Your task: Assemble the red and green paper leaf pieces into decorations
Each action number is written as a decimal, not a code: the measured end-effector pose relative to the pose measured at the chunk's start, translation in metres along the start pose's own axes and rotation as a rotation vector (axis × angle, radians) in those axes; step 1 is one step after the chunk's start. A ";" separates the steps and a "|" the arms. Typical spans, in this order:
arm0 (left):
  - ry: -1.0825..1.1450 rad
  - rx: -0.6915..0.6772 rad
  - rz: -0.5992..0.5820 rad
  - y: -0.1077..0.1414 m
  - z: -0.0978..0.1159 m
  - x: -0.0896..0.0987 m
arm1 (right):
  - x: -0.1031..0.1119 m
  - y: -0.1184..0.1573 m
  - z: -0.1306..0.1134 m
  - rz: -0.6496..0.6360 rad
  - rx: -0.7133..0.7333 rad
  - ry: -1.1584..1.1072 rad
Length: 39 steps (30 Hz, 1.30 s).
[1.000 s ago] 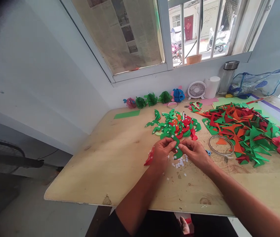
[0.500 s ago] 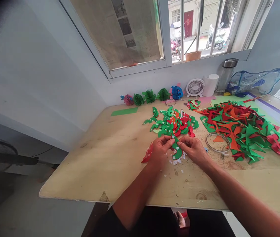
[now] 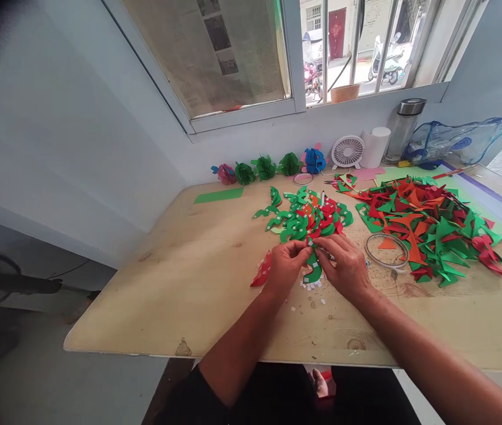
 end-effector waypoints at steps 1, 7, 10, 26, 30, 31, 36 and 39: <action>-0.013 -0.013 -0.001 0.000 0.000 0.000 | 0.000 0.001 0.000 0.001 0.010 0.021; -0.148 -0.130 0.011 0.004 0.004 -0.001 | -0.001 0.002 0.001 -0.008 0.049 0.077; -0.208 -0.161 0.007 0.005 0.002 -0.001 | -0.001 0.001 0.001 -0.014 0.057 0.073; -0.360 -0.297 0.023 0.004 0.002 -0.001 | 0.001 -0.001 0.002 -0.061 0.046 0.051; -0.373 -0.301 0.029 0.006 0.004 -0.001 | 0.000 0.001 0.002 -0.071 0.069 0.100; -0.368 -0.297 0.030 0.006 0.004 -0.001 | 0.000 0.001 0.002 -0.077 0.070 0.118; -0.309 -0.248 0.006 0.006 0.003 -0.001 | 0.000 0.002 0.000 -0.086 0.062 0.187; -0.292 -0.218 -0.010 0.006 0.002 -0.001 | 0.000 0.001 -0.001 -0.076 0.056 0.219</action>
Point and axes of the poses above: each hand's wrist, its own y-axis away from the middle knuckle, its own x-axis out of the back of the hand, z = x × y, the point moved 4 cm from there along -y, towards the middle knuckle, and after that the axes turned 15 degrees about x, right-handed, at the moved point
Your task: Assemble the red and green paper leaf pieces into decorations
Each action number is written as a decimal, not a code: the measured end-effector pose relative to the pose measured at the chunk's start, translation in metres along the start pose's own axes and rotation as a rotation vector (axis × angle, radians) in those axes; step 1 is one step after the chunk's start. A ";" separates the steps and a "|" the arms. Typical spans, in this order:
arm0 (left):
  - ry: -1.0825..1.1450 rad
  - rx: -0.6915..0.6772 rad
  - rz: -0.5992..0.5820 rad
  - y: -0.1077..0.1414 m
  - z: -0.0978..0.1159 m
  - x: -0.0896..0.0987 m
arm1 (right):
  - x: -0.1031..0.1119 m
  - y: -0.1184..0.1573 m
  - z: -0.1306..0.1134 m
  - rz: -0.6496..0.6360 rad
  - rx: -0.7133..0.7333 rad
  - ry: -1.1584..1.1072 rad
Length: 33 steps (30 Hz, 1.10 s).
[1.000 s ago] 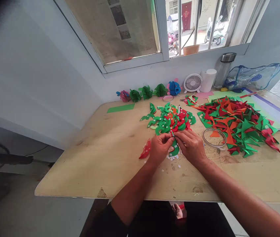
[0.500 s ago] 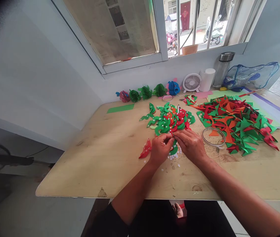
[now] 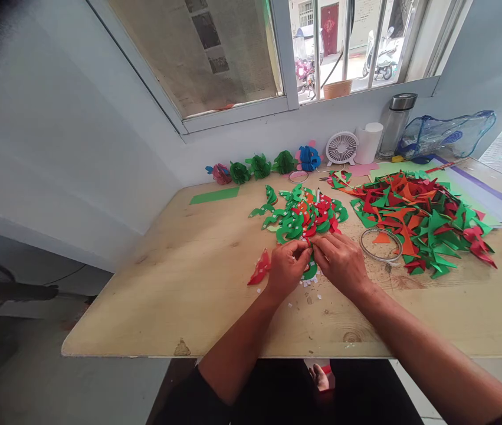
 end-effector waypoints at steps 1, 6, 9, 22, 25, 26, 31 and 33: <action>0.010 0.014 -0.012 0.000 0.000 0.000 | 0.000 0.000 0.000 0.002 -0.007 0.006; 0.083 0.063 -0.080 -0.001 0.001 -0.002 | -0.001 0.002 0.006 0.041 -0.109 -0.061; 0.163 0.123 -0.045 -0.003 0.001 0.000 | -0.002 0.005 0.013 0.063 -0.211 -0.108; 0.552 0.204 0.181 -0.013 -0.001 0.017 | -0.002 0.000 0.007 0.005 -0.198 -0.434; 0.576 0.182 0.208 -0.013 -0.002 0.018 | -0.007 0.003 0.008 -0.001 -0.325 -0.521; 0.579 0.176 0.208 -0.013 -0.002 0.018 | -0.009 0.004 0.009 -0.013 -0.362 -0.555; 0.530 0.151 0.171 -0.009 0.003 0.014 | -0.020 0.005 0.009 -0.141 -0.466 -0.774; 0.535 0.160 0.146 -0.008 0.005 0.013 | -0.023 0.006 0.010 -0.151 -0.513 -0.871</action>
Point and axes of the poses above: each hand's wrist, its own y-axis away from the middle knuckle, its own x-axis out of the back of the hand, z = x × y, the point moved 4 cm from there along -y, towards the middle knuckle, and after that the axes turned 15 degrees about x, right-handed, at the moved point
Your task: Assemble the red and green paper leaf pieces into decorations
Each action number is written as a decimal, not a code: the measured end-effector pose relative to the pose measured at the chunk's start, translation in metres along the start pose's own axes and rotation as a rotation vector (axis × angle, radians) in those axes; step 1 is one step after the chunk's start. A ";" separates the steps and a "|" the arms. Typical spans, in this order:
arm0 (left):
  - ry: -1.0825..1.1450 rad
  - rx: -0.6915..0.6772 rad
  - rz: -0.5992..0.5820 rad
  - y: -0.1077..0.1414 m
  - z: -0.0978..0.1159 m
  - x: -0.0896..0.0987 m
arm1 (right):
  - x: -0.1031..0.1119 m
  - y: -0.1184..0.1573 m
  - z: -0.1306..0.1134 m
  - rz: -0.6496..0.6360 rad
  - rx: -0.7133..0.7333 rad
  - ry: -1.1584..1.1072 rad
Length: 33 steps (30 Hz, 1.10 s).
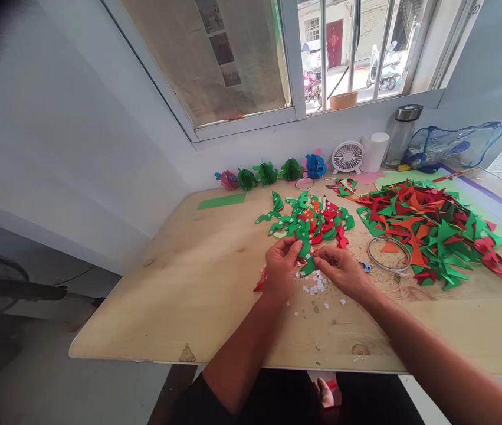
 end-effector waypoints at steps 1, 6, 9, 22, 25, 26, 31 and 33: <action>0.014 0.021 -0.015 0.000 0.000 -0.001 | 0.000 0.000 0.000 0.014 -0.019 -0.058; 0.043 0.182 -0.117 0.000 -0.006 -0.003 | 0.007 -0.002 -0.001 0.133 -0.074 -0.187; -0.002 0.197 -0.136 -0.001 -0.010 -0.003 | 0.008 -0.001 0.001 0.113 -0.062 -0.138; -0.459 -0.272 -0.024 0.006 -0.003 -0.003 | 0.002 0.003 -0.009 0.111 0.191 0.370; -0.476 -0.299 -0.056 0.006 -0.002 -0.004 | 0.003 0.002 -0.001 0.112 0.125 0.299; -0.482 -0.306 -0.063 0.007 -0.001 -0.004 | 0.003 0.002 0.002 0.108 0.106 0.268; -0.496 -0.315 -0.086 0.008 0.001 -0.006 | 0.003 0.002 0.008 0.098 0.059 0.176; -0.480 -0.290 -0.094 0.008 0.001 -0.006 | 0.003 0.002 0.007 0.095 0.055 0.180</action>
Point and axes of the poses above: each hand's wrist, its own y-axis away from the middle knuckle, its own x-axis out of the back of the hand, z = x × y, the point moved 4 cm from there along -y, towards the middle knuckle, and after that the axes turned 15 degrees about x, right-handed, at the moved point
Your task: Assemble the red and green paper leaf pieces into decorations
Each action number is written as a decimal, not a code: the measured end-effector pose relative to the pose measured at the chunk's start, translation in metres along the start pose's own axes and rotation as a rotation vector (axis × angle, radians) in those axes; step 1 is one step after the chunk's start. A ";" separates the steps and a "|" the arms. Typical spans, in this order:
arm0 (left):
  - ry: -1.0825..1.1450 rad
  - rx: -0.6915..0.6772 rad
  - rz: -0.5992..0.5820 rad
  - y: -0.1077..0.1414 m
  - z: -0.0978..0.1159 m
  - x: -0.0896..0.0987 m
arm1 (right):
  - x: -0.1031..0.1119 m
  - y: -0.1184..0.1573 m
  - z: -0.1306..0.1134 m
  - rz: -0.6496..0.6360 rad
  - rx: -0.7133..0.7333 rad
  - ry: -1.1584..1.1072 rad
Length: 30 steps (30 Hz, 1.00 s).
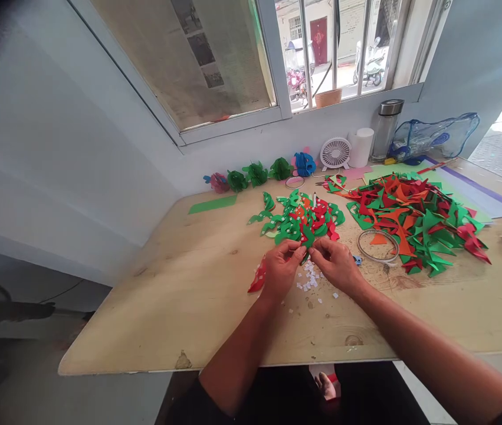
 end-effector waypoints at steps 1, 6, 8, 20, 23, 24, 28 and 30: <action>0.013 0.013 -0.007 0.000 0.000 0.000 | 0.000 0.000 -0.001 -0.002 -0.002 0.003; 0.087 0.065 -0.032 -0.004 -0.005 -0.001 | 0.001 -0.001 -0.003 -0.005 -0.014 0.017; 0.104 0.083 -0.031 -0.005 -0.008 -0.001 | 0.002 -0.001 -0.002 0.002 -0.014 0.016; 0.001 0.005 -0.009 -0.001 -0.003 0.001 | 0.001 -0.005 -0.009 0.059 -0.187 -0.420; 0.028 0.010 -0.033 0.000 -0.001 0.000 | 0.001 -0.004 -0.008 0.044 -0.232 -0.495; 0.041 0.017 -0.040 0.000 -0.001 0.000 | 0.001 -0.004 -0.008 0.046 -0.242 -0.507; 0.059 0.026 -0.048 0.000 0.001 -0.001 | 0.000 -0.004 -0.006 0.063 -0.267 -0.522; 0.067 0.028 -0.055 0.000 0.001 -0.001 | 0.000 -0.004 -0.006 0.068 -0.272 -0.528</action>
Point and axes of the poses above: each hand's wrist, its own y-axis away from the middle knuckle, its own x-axis out of the back of the hand, z = x × y, the point moved 4 cm from there along -y, towards the middle knuckle, and after that the axes turned 15 degrees about x, right-handed, at the moved point
